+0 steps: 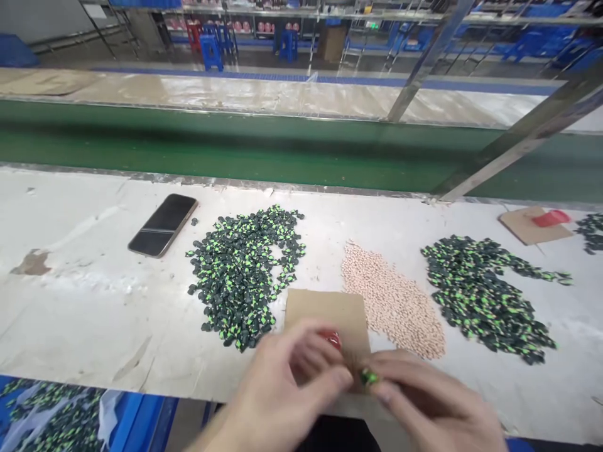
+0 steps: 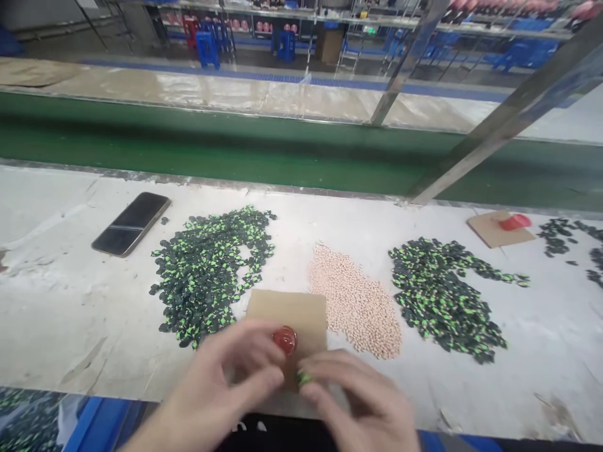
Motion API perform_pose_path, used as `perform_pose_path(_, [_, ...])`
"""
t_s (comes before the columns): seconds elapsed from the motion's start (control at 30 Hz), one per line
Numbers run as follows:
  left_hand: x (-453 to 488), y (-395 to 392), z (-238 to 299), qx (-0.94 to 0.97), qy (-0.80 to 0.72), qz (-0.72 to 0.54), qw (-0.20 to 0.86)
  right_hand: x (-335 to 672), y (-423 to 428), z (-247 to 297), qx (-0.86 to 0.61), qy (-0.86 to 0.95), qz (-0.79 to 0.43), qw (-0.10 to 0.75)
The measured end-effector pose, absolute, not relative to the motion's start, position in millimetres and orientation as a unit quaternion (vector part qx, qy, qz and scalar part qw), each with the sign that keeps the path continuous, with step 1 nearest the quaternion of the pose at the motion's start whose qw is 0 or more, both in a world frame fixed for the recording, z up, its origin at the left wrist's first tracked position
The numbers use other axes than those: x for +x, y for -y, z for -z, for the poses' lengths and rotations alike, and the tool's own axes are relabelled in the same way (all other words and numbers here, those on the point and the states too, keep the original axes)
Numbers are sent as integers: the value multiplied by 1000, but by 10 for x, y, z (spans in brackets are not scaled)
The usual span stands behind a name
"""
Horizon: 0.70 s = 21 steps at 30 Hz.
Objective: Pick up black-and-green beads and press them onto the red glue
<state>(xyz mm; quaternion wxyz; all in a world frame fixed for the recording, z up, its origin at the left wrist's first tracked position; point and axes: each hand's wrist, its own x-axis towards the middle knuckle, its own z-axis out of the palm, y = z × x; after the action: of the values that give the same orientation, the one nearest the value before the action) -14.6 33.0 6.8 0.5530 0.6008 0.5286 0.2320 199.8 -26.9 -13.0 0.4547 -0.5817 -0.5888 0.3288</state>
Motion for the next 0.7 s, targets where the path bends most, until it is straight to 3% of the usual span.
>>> perform_pose_path(0.03, [-227,-465,-54,701,-558,-220,387,2147,244,189,-631,588,-248,441])
perform_pose_path(0.07, [-318,-613,-36,716,-586,-231,302,2321,213,253,-675,585,-151,424])
perform_pose_path(0.17, [-586,-1030,22,730,-618,-212,199,2875,101,437,-731,586,86,338])
perform_pose_path(0.23, [-701,-1201,48,751,-606,-193,180,3159,38,516,-743,577,155,301])
perform_pose_path(0.47, [-762,-1313,81,775,-574,-205,169,3153,-115,449,-700,627,148,308])
perform_pose_path(0.7, [-790,-1315,-19,746,-590,-249,184,2494,-505,392,-636,725,-22,264])
